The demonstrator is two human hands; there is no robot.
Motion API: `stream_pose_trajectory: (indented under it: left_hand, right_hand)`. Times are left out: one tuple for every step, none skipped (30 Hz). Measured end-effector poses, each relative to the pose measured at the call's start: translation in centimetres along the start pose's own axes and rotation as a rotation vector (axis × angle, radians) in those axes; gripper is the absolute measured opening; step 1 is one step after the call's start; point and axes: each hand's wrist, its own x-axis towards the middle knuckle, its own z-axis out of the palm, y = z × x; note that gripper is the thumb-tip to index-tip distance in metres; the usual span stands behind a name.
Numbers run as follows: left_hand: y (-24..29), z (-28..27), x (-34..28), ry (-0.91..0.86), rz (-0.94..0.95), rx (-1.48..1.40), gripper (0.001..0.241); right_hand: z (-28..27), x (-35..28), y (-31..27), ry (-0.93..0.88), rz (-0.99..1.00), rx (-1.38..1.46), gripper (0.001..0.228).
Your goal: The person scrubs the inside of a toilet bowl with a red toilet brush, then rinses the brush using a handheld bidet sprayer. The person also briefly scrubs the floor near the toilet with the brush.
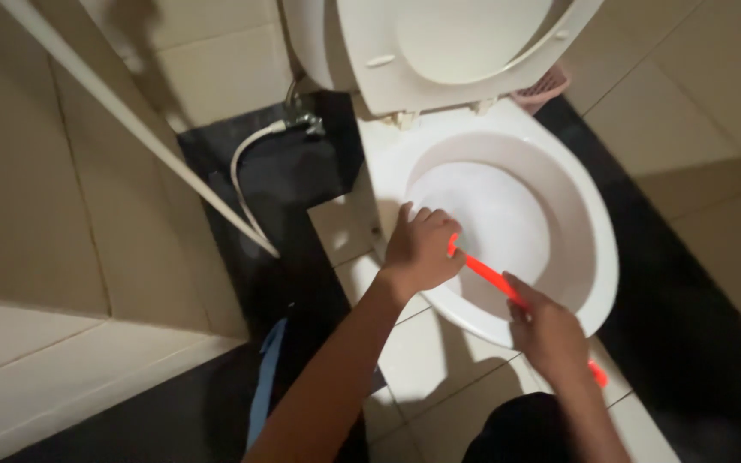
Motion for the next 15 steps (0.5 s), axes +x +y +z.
stream_pose_trajectory:
  left_hand:
    - [-0.2, 0.0, -0.3, -0.012, -0.007, -0.002, 0.033]
    - [-0.4, -0.1, 0.0, 0.023, 0.008, -0.011, 0.034]
    - [-0.5, -0.3, 0.3, 0.058, 0.023, -0.020, 0.035]
    - [-0.4, -0.4, 0.1, 0.046, 0.022, -0.025, 0.035]
    - [-0.3, -0.5, -0.2, -0.005, -0.014, -0.027, 0.034]
    - [-0.1, -0.8, 0.1, -0.048, -0.043, -0.029, 0.034]
    - [-0.3, -0.5, 0.0, -0.052, -0.038, -0.033, 0.034]
    - [-0.4, -0.3, 0.3, -0.040, -0.024, -0.011, 0.033]
    - [-0.4, -0.1, 0.6, -0.028, -0.010, 0.011, 0.033]
    - [-0.5, 0.1, 0.6, -0.031, 0.004, 0.009, 0.033]
    - [-0.6, 0.2, 0.6, 0.040, 0.033, 0.006, 0.033]
    - [-0.7, 0.4, 0.5, 0.111, 0.060, 0.002, 0.033]
    - [-0.5, 0.2, 0.5, 0.108, 0.070, 0.000, 0.033]
    - [-0.4, 0.1, 0.4, 0.079, 0.041, -0.012, 0.031]
    - [-0.3, -0.2, 0.2, 0.050, 0.011, -0.024, 0.030]
  right_hand:
    - [-0.5, 0.4, 0.0, -0.012, 0.006, 0.002, 0.049]
    - [-1.0, 1.1, 0.0, -0.121, 0.046, 0.027, 0.049]
    - [-1.7, 1.8, 0.1, -0.230, 0.086, 0.052, 0.050]
    - [-2.0, 2.1, 0.4, -0.238, 0.096, 0.052, 0.050]
    - [-2.4, 2.4, 0.8, -0.288, 0.064, -0.031, 0.053]
    - [-3.1, 3.0, 1.2, -0.328, 0.030, -0.115, 0.056]
    - [-4.0, 3.4, 1.1, -0.327, 0.038, -0.115, 0.056]
    - [-5.0, 3.9, 1.0, -0.402, 0.032, -0.202, 0.050]
    - [-6.2, 4.3, 0.9, -0.477, 0.027, -0.288, 0.044]
    - [-6.5, 4.8, 0.8, -0.469, 0.039, -0.284, 0.044]
    - [-6.8, 5.3, 0.7, -0.522, 0.008, -0.302, 0.045]
    - [-7.2, 5.7, 0.7, -0.577, -0.025, -0.320, 0.045]
    - [-5.3, 6.6, 1.6, -0.571, -0.016, -0.317, 0.045]
    - [-3.4, 7.6, 2.4, -0.524, -0.143, -0.347, 0.044]
    - [-1.6, 8.5, 3.2, -0.475, -0.268, -0.378, 0.044]
